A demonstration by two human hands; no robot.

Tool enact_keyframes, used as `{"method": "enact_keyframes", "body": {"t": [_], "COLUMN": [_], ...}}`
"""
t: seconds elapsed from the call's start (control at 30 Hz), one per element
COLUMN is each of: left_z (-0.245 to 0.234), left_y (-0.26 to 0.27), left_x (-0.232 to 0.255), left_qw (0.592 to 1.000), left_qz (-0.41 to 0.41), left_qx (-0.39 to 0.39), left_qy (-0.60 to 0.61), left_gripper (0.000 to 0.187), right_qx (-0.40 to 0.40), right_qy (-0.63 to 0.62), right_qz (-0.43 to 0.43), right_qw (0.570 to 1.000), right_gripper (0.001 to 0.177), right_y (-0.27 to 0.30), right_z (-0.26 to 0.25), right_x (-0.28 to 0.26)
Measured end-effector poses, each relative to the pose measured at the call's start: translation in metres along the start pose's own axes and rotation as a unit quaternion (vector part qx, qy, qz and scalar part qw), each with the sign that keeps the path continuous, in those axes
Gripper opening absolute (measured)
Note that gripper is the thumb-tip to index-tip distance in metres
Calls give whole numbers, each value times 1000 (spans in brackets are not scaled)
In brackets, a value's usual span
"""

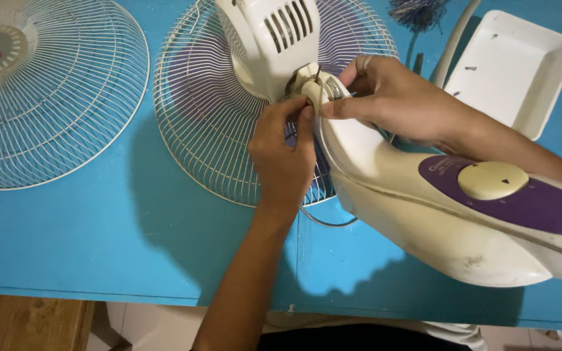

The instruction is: The person assembles a table fan by attaching the motor housing to the fan cage and securing it with screws. They use a screwdriver to tighten multiple screws on the back of the motor housing and then attach the control panel to the front of the fan.

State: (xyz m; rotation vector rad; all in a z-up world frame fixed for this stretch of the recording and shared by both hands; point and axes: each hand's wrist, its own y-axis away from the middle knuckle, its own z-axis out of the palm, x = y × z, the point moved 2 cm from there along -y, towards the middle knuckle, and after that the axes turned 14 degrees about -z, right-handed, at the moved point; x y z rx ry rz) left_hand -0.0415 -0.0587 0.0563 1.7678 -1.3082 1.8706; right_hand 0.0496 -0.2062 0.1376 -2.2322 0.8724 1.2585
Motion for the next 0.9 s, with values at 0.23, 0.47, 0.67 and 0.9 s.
{"method": "enact_keyframes", "body": {"t": [0.23,0.47,0.67,0.9], "left_z": [-5,0,-4,-8], "left_y": [-1,-4,-5,-7], "left_x": [4,1,3,4], "left_qw": [999,994,1000,996], "left_qz": [-1,-96,25,-28], "left_qx": [-10,-16,-16,-42], "left_qy": [35,57,-10,79], "left_gripper": [17,15,12,16], "right_qx": [-9,-9,-13,-16], "right_qy": [-23,-25,-21,-9], "right_qz": [-17,-24,-10,-1], "right_qw": [1000,999,1000,1000], "right_gripper": [40,37,37,41], "right_y": [-4,-1,-2,-1], "right_z": [0,0,-2,-2], "right_x": [5,6,4,4]}}
